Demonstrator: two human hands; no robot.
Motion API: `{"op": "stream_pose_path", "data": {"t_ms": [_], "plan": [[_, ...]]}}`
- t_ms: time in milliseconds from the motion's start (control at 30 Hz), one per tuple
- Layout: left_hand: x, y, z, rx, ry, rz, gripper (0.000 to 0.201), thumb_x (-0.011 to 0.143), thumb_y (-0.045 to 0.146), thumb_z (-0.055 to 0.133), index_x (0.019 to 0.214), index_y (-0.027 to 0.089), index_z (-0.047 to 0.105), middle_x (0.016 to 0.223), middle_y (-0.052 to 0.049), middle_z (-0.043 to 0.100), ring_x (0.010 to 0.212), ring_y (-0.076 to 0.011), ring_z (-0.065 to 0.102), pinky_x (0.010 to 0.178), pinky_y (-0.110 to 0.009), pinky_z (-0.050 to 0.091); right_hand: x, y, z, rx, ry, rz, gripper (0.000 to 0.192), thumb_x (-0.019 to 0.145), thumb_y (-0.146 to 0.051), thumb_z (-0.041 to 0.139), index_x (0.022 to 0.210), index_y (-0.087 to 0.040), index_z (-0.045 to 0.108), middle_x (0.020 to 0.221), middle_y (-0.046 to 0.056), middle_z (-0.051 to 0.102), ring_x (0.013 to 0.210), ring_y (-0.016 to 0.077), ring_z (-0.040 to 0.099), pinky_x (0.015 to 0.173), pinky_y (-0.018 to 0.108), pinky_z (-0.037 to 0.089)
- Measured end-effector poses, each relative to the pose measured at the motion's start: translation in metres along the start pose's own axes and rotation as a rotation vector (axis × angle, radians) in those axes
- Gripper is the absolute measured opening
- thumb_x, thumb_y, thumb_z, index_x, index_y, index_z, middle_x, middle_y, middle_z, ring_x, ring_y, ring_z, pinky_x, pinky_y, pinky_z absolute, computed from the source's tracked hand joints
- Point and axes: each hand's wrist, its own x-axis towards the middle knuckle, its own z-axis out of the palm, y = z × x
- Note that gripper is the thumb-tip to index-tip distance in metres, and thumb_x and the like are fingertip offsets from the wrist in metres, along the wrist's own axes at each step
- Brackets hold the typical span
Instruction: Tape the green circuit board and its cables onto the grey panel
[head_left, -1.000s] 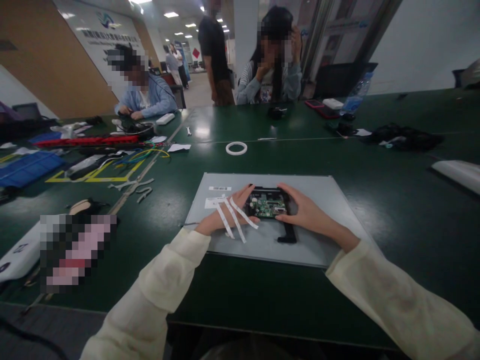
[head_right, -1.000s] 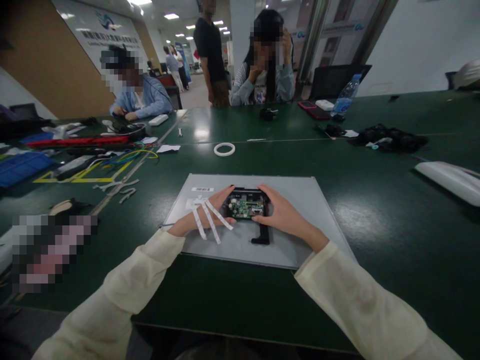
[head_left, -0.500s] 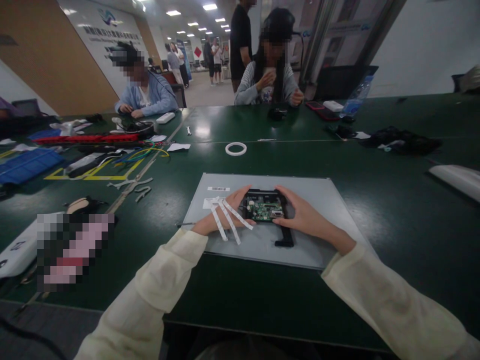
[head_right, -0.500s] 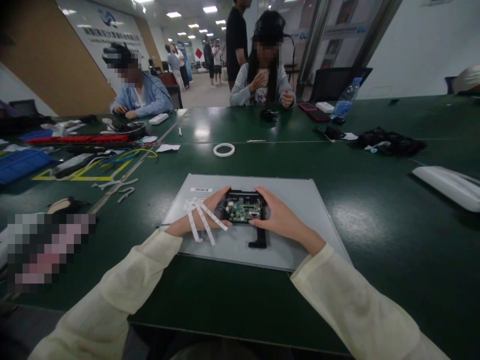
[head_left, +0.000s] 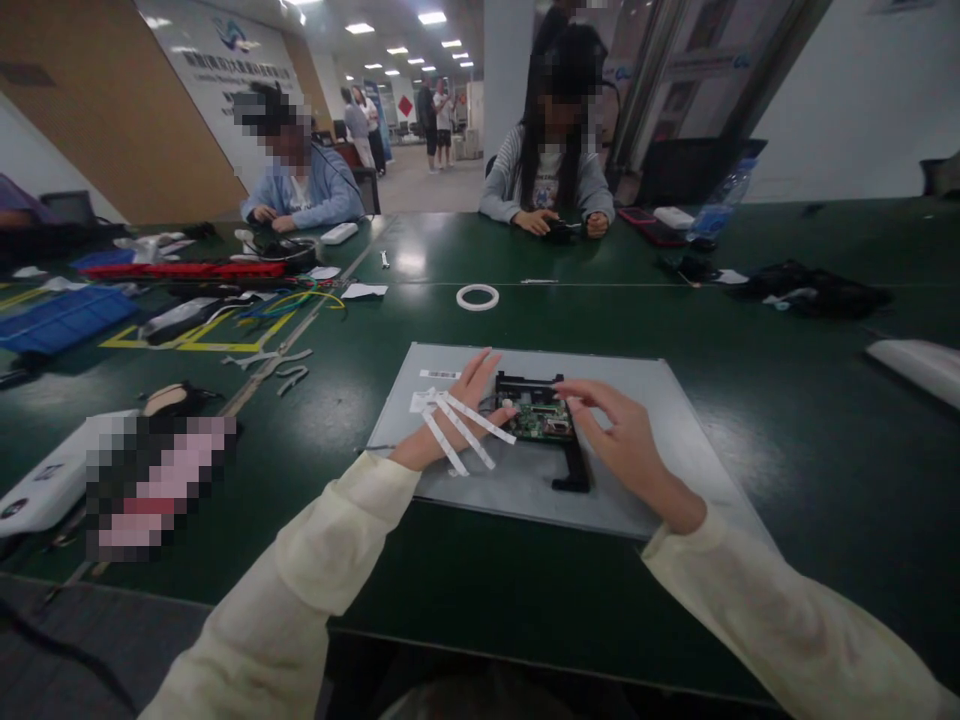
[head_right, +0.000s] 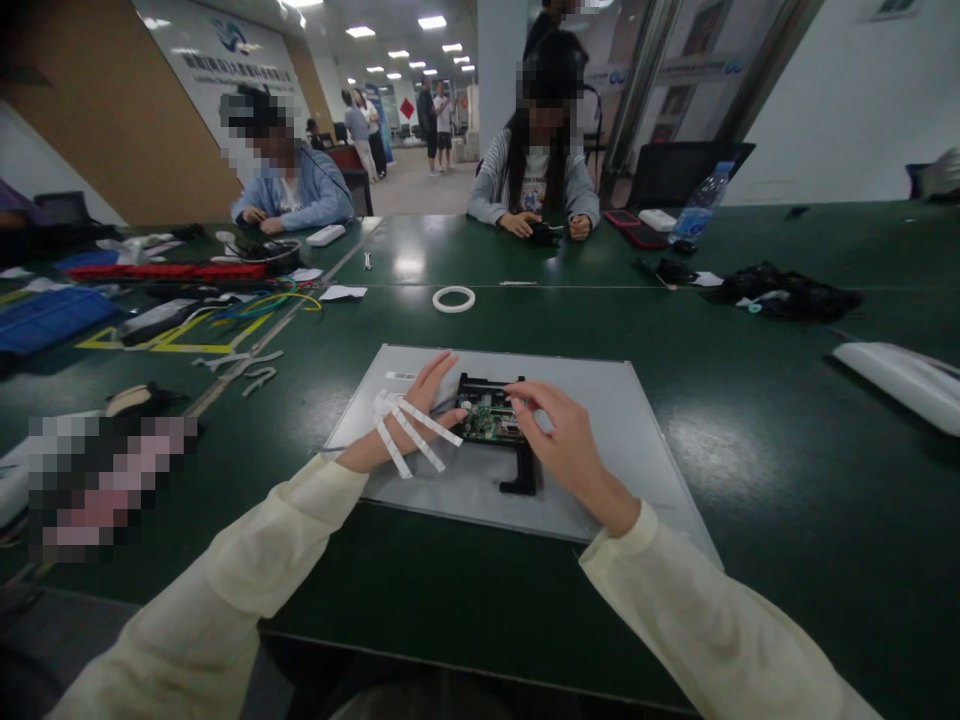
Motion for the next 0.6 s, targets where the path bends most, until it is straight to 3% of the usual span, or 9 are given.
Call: {"op": "stream_pose_path", "data": {"t_ms": [167, 400, 600], "plan": [[-0.001, 0.009, 0.005, 0.025, 0.195, 0.064, 0.056, 0.089, 0.041, 0.045, 0.136, 0.017, 0.027, 0.143, -0.015, 0.028, 0.134, -0.0247, 0.028, 0.11, -0.044, 0.029, -0.008, -0.025, 0.005, 0.041, -0.13, -0.015, 0.025, 0.091, -0.033, 0.044, 0.087, -0.017, 0.063, 0.079, 0.005, 0.063, 0.068, 0.0147, 0.056, 0.062, 0.026, 0.043], [-0.004, 0.025, 0.006, 0.036, 0.2, 0.063, 0.048, 0.09, 0.04, 0.043, 0.132, 0.017, 0.032, 0.139, -0.015, 0.034, 0.13, -0.0238, 0.035, 0.108, -0.043, 0.032, -0.01, -0.035, 0.013, 0.142, -0.264, -0.047, 0.026, 0.089, -0.033, 0.049, 0.079, -0.015, 0.065, 0.075, 0.004, 0.056, 0.067, 0.013, 0.051, 0.061, 0.025, 0.038], [-0.003, 0.026, 0.009, 0.045, 0.233, 0.066, 0.047, 0.09, 0.038, 0.043, 0.131, 0.017, 0.034, 0.136, -0.015, 0.039, 0.128, -0.0248, 0.038, 0.107, -0.044, 0.034, -0.01, -0.037, 0.016, 0.188, -0.279, 0.02, 0.02, 0.086, -0.03, 0.055, 0.077, -0.016, 0.066, 0.076, 0.003, 0.054, 0.069, 0.0129, 0.05, 0.062, 0.026, 0.037]]}}
